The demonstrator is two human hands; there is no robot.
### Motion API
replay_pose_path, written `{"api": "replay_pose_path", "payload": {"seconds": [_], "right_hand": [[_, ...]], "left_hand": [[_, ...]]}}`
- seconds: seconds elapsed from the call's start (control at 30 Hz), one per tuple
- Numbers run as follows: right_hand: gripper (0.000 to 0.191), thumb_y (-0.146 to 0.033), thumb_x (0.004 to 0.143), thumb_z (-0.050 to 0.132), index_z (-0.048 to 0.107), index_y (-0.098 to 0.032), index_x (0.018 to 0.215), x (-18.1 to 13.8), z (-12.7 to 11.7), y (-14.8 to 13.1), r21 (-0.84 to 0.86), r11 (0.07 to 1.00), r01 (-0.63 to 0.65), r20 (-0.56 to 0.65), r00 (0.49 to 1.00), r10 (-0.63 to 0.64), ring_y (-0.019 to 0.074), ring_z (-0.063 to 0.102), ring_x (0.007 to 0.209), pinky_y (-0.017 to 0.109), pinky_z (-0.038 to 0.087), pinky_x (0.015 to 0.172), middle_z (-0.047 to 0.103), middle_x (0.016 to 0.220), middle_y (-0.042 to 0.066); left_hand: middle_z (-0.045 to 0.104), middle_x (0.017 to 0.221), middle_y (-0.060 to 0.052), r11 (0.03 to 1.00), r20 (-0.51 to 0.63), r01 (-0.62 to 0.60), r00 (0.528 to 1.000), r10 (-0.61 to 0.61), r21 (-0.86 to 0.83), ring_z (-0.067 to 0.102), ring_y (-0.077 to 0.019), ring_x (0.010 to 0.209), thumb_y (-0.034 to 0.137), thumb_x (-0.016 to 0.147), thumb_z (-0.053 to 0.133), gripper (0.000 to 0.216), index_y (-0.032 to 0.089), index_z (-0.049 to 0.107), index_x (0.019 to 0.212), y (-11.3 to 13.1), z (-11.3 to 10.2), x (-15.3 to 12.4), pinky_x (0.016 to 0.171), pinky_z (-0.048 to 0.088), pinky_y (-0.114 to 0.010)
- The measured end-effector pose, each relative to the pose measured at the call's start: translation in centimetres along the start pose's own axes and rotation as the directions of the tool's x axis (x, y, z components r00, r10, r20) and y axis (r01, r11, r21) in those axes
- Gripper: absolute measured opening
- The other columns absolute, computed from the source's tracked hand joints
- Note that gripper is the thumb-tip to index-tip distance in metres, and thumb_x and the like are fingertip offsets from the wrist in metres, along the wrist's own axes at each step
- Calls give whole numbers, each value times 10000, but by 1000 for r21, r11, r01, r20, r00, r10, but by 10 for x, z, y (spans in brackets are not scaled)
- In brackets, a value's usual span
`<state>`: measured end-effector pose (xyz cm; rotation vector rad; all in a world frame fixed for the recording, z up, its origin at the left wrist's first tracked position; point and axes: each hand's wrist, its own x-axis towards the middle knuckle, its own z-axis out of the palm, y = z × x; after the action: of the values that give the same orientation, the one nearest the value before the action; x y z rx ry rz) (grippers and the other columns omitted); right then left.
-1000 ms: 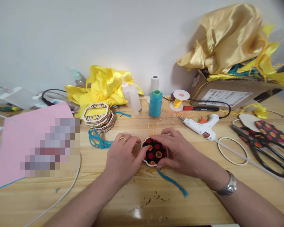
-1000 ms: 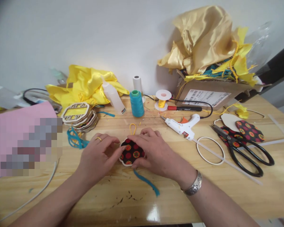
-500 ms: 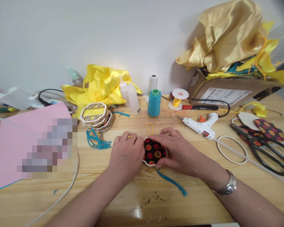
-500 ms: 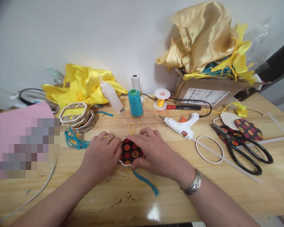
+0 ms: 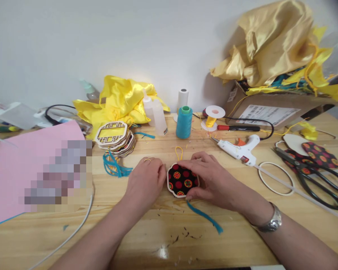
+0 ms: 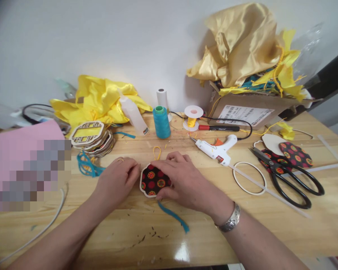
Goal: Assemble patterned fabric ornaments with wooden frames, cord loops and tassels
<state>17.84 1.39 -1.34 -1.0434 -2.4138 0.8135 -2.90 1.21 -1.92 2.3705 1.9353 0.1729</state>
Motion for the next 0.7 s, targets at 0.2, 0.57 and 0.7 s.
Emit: {"api": "replay_pose_path", "payload": {"seconds": [0.2, 0.57, 0.7], "right_hand": [[622, -345, 725, 739, 471, -269, 1282, 1, 1, 2, -5, 1000, 17, -6, 1000, -17, 220, 422, 1043, 371, 364, 904, 602, 1122, 37], [618, -334, 723, 743, 469, -282, 1275, 0, 1, 2, 2, 1000, 14, 3, 1000, -14, 222, 419, 1029, 379, 366, 895, 611, 1108, 24], [609, -350, 733, 733, 464, -288, 1276, 0, 1, 1, 0, 1000, 16, 1, 1000, -16, 220, 419, 1021, 376, 368, 888, 610, 1110, 19]], "left_hand": [[679, 881, -61, 977, -95, 52, 993, -73, -205, 592, -228, 821, 275, 916, 405, 234, 179, 618, 901, -7, 0, -3, 702, 418, -330], [618, 731, -18, 981, -15, -38, 999, 36, -192, 569, -195, 693, 247, 902, 409, 204, 203, 554, 766, 3, 3, -6, 613, 372, -301], [608, 754, -40, 992, 6, -53, 998, 54, -110, 576, -212, 728, 208, 909, 366, 217, 194, 536, 775, 6, 4, -6, 633, 376, -313]]}}
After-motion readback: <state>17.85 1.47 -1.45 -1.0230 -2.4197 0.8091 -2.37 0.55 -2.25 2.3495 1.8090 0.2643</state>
